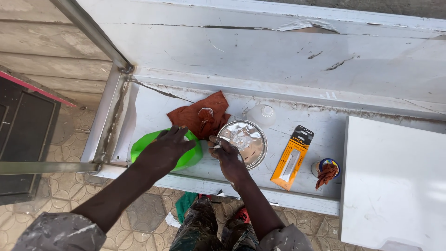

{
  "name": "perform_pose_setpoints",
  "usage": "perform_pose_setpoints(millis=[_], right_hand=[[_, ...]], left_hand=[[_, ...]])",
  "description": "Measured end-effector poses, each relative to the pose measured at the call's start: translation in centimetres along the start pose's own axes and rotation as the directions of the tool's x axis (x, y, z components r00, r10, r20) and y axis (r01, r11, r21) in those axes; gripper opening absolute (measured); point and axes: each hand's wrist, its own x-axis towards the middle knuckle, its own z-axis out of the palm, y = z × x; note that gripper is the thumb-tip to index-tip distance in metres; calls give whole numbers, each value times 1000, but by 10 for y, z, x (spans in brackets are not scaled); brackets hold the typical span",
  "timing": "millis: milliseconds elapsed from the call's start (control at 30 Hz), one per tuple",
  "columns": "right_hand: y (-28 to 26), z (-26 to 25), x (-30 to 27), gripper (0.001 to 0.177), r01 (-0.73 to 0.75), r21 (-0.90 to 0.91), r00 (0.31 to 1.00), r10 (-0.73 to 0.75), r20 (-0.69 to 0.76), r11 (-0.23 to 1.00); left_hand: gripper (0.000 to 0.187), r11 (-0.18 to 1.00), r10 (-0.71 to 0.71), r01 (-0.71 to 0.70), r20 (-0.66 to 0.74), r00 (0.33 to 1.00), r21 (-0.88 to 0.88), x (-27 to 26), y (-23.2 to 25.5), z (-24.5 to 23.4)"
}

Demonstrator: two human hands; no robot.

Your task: Applying a white finish or paint to furniture panels using a cloth

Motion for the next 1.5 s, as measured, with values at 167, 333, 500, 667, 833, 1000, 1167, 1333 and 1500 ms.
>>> perform_pose_setpoints(millis=[167, 333, 500, 667, 833, 1000, 1167, 1333, 1500], right_hand=[[-43, 17, -19, 63, -34, 23, 999, 35, -41, 999], [-18, 17, 0, 60, 5, -16, 998, -6, -59, 1000], [-41, 28, -12, 58, -29, 46, 993, 34, -110, 999], [-91, 20, -43, 53, 3, 160, 967, 37, -251, 987], [-96, -47, -63, 64, 84, 12, 770, -57, -636, 996], [-33, -147, -74, 36, -9, -182, 608, -139, -782, 983], [41, -212, -55, 40, -361, -381, 655, -59, -754, 851], [39, -201, -48, 62, -412, -421, 691, -24, -722, 808], [-9, -126, -51, 37, -190, -390, 804, -85, -589, 901]], left_hand=[[63, 976, -204, 201, -23, 979, -89, 1, -4, -17], [60, 968, -249, 249, -4, 969, 25, 13, 0, 14], [56, 988, 126, -121, -53, 991, 95, -2, -28, 23], [79, 997, -34, 10, -303, 952, -82, -1, 13, 7], [48, 930, -54, -179, -603, 796, -320, 24, 100, 47], [91, 517, -596, 277, -108, 796, -810, 82, 124, 144], [88, 718, -558, 248, -324, 764, -651, 94, 136, 106], [48, 575, -658, 343, -171, 733, -743, 122, 96, 160], [21, 329, -747, 466, 76, 660, -821, 133, 62, 189]])
